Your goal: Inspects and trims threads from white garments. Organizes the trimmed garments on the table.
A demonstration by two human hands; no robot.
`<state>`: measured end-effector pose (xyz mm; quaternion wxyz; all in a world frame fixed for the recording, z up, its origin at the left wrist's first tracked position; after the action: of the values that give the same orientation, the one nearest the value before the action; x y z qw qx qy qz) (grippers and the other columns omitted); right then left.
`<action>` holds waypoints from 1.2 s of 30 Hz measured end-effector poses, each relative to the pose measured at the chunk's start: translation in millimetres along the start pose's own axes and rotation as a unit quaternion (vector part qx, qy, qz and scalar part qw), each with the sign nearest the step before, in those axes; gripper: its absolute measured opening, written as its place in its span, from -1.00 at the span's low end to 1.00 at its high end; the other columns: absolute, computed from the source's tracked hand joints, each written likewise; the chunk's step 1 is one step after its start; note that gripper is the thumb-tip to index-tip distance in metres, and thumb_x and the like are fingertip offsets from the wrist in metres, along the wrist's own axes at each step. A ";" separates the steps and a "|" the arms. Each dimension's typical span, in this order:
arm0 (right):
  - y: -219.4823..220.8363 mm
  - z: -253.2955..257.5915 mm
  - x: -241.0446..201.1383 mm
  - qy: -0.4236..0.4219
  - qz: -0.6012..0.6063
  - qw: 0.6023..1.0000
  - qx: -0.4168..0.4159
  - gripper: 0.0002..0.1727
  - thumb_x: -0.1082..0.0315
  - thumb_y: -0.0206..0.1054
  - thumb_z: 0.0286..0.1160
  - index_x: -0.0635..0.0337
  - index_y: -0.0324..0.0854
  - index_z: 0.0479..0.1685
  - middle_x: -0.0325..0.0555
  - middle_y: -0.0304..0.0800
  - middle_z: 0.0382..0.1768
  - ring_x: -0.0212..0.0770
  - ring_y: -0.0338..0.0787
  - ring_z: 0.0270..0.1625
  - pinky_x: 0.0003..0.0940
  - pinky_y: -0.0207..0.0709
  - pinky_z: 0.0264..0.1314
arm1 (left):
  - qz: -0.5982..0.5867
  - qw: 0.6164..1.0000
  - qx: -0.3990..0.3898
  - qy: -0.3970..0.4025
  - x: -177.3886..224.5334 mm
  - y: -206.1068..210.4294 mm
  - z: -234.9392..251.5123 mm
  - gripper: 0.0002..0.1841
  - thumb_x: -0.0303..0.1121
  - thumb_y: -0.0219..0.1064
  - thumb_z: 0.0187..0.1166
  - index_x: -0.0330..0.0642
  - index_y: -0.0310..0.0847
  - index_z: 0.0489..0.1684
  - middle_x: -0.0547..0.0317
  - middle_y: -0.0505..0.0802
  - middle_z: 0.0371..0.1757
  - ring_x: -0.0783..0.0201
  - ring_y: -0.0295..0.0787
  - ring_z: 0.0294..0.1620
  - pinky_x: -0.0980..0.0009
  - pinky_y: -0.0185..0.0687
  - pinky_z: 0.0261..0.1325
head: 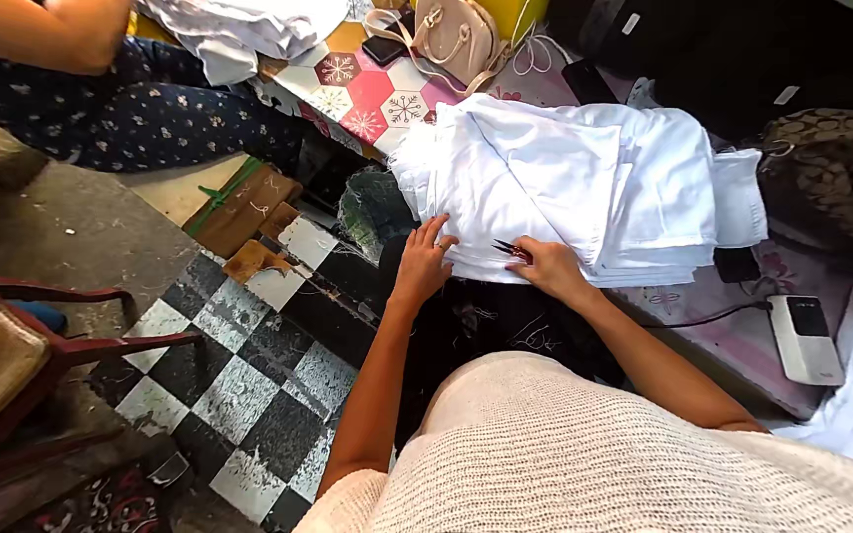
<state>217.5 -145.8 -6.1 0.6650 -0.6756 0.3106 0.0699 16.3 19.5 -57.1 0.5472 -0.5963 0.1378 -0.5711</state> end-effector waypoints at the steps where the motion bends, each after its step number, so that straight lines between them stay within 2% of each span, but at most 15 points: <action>1: 5.1 -0.4 -3.0 -0.014 -0.042 0.999 0.014 -0.66 0.20 0.56 0.40 0.24 0.75 0.03 0.16 0.86 -0.36 0.26 0.87 -0.27 0.33 0.62 -0.24 | 0.017 1.000 0.017 0.012 -4.9 7.3 0.2 -0.74 -0.57 0.48 0.31 -0.24 0.80 -0.04 -0.16 0.57 0.62 -0.22 0.42 0.68 -0.23 0.40 0.58; 3: 15.9 -0.5 -5.9 -0.045 -0.085 0.994 0.050 -0.73 0.25 0.50 0.33 0.26 0.76 -0.12 0.13 0.82 -0.48 0.23 0.85 -0.39 0.25 0.58 -0.39 | 0.019 0.997 0.066 0.039 -16.1 14.2 -2.1 -0.90 -0.57 0.39 0.38 -0.32 0.77 -0.23 -0.22 0.71 0.44 -0.20 0.63 0.50 -0.09 0.61 0.43; 5: 14.5 -2.0 -9.2 -0.033 -0.059 0.997 0.046 -0.75 0.26 0.47 0.35 0.29 0.77 -0.18 0.14 0.81 -0.49 0.23 0.84 -0.37 0.26 0.56 -0.34 | -0.023 0.996 0.079 0.043 -20.3 6.7 -6.9 -0.90 -0.57 0.36 0.44 -0.38 0.77 -0.21 -0.19 0.79 0.29 -0.12 0.74 0.37 0.00 0.70 0.35; 10: 9.4 -1.6 -30.5 -0.047 0.051 0.994 0.081 -0.65 0.19 0.28 0.64 0.35 0.74 0.03 0.16 0.88 -0.26 0.15 0.90 -0.17 0.19 0.67 -0.10 | -0.125 0.973 0.195 -0.014 7.1 -16.4 -6.7 -0.83 -0.56 0.34 0.47 -0.48 0.76 -0.12 -0.24 0.87 -0.01 0.00 0.85 0.07 0.17 0.75 0.18; 12: 11.0 5.1 -43.1 -0.073 0.046 0.985 0.147 -0.57 0.07 0.42 0.54 0.33 0.73 0.03 0.11 0.88 -0.31 0.10 0.90 -0.27 0.13 0.70 -0.21 | -0.109 0.962 0.249 -0.006 31.1 -28.6 2.8 -0.83 -0.57 0.33 0.42 -0.48 0.78 -0.17 -0.24 0.86 -0.08 0.05 0.85 -0.01 0.27 0.74 0.10; 15: 2.3 16.6 -42.8 -0.100 0.016 0.950 0.294 -0.71 0.40 0.48 0.26 0.36 0.76 -0.05 0.05 0.85 -0.47 0.03 0.83 -0.52 0.03 0.64 -0.51 | -0.060 0.947 0.314 0.027 52.0 -45.8 13.1 -0.87 -0.58 0.37 0.41 -0.46 0.79 -0.21 -0.27 0.84 -0.05 -0.01 0.80 0.09 0.29 0.67 0.22; 18: -35.2 10.4 -19.4 -0.120 -0.025 0.913 0.389 -0.75 0.51 0.46 0.21 0.38 0.74 -0.10 0.06 0.84 -0.43 -0.01 0.81 -0.52 -0.06 0.64 -0.52 | -0.024 0.940 0.336 0.050 44.9 -41.5 9.7 -0.89 -0.58 0.37 0.48 -0.43 0.81 -0.22 -0.25 0.84 -0.08 -0.03 0.79 0.11 0.28 0.66 0.27; 20: -51.7 -1.7 5.0 -0.119 -0.088 0.912 0.382 -0.83 0.51 0.43 0.28 0.34 0.75 -0.15 0.08 0.85 -0.35 0.03 0.82 -0.44 -0.06 0.62 -0.46 | -0.025 0.958 0.286 0.028 34.7 -20.9 -8.3 -0.90 -0.57 0.40 0.47 -0.43 0.84 -0.27 -0.22 0.87 -0.19 -0.03 0.86 -0.05 0.23 0.76 0.12; 22: -54.1 -17.9 25.2 -0.048 -0.124 0.955 0.265 -0.81 0.50 0.40 0.36 0.28 0.80 -0.08 0.13 0.87 -0.28 0.17 0.86 -0.37 0.13 0.62 -0.42 | -0.029 0.983 0.178 -0.043 27.6 -0.9 -34.1 -0.87 -0.54 0.39 0.51 -0.41 0.86 -0.25 -0.21 0.88 -0.22 -0.08 0.89 -0.12 0.10 0.80 0.06; 24: -59.5 -33.3 31.9 0.077 -0.101 0.989 0.076 -0.68 0.39 0.33 0.56 0.17 0.74 0.24 0.20 0.88 -0.08 0.32 0.87 -0.09 0.38 0.60 -0.09 | -0.028 0.986 0.025 -0.165 31.4 -1.7 -48.2 -0.83 -0.51 0.34 0.59 -0.42 0.85 -0.16 -0.27 0.89 -0.10 -0.21 0.87 0.01 -0.14 0.72 0.17; 26: -68.4 -42.4 25.4 0.126 -0.064 0.990 0.017 -0.66 0.33 0.34 0.63 0.19 0.72 0.31 0.26 0.88 0.00 0.36 0.84 0.06 0.44 0.55 0.10 | -0.023 0.973 -0.009 -0.230 47.5 -15.5 -46.9 -0.81 -0.46 0.34 0.61 -0.40 0.85 -0.09 -0.29 0.90 -0.03 -0.27 0.86 0.09 -0.25 0.66 0.19; 29: -70.6 -37.5 2.7 0.074 0.018 0.995 0.066 -0.74 0.34 0.26 0.72 0.33 0.76 0.10 0.24 0.86 -0.19 0.27 0.86 -0.11 0.35 0.62 0.00 | -0.069 0.978 0.074 -0.183 75.8 -24.2 -23.3 -0.66 -0.34 0.50 0.51 -0.39 0.79 0.14 -0.37 0.81 0.17 -0.28 0.78 0.21 -0.20 0.67 0.24; 31: -57.3 -26.8 -11.3 0.020 0.097 0.993 0.066 -0.68 0.24 0.14 0.82 0.27 0.72 0.12 0.11 0.77 -0.39 0.06 0.75 -0.42 0.11 0.62 -0.30 | -0.088 0.985 0.090 -0.119 80.1 -4.1 -5.3 -0.56 -0.36 0.56 0.45 -0.31 0.73 0.29 -0.34 0.74 0.31 -0.26 0.73 0.30 -0.15 0.70 0.27; 33: -35.6 -23.2 -15.0 0.025 0.204 0.979 0.015 -0.61 0.08 0.02 0.89 0.14 0.65 0.20 -0.04 0.59 -0.54 -0.17 0.51 -0.67 -0.20 0.47 -0.61 | -0.084 0.990 0.040 -0.104 66.8 24.5 -7.2 -0.81 -0.46 0.46 0.53 -0.34 0.79 0.01 -0.26 0.79 0.08 -0.19 0.80 0.09 -0.11 0.76 0.13; 36: -24.4 -22.0 1.1 0.119 0.281 0.952 -0.014 -0.54 0.04 -0.04 0.90 0.20 0.64 0.23 -0.11 0.49 -0.53 -0.23 0.42 -0.60 -0.22 0.43 -0.49 | -0.090 0.967 -0.117 -0.207 50.2 21.9 -31.4 -0.85 -0.49 0.33 0.62 -0.39 0.81 -0.14 -0.25 0.85 -0.03 -0.21 0.81 0.09 -0.21 0.67 0.23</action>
<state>223.9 -168.8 16.5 0.5671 -0.5739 0.5636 0.1775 15.8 -43.6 -56.2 0.4366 -0.7713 0.0330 -0.4619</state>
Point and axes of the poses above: each hand's wrist, its own z-axis towards the middle knuckle, its own y-axis out of the palm, x = y × z, the point moved 1 cm from there along z, towards the middle knuckle
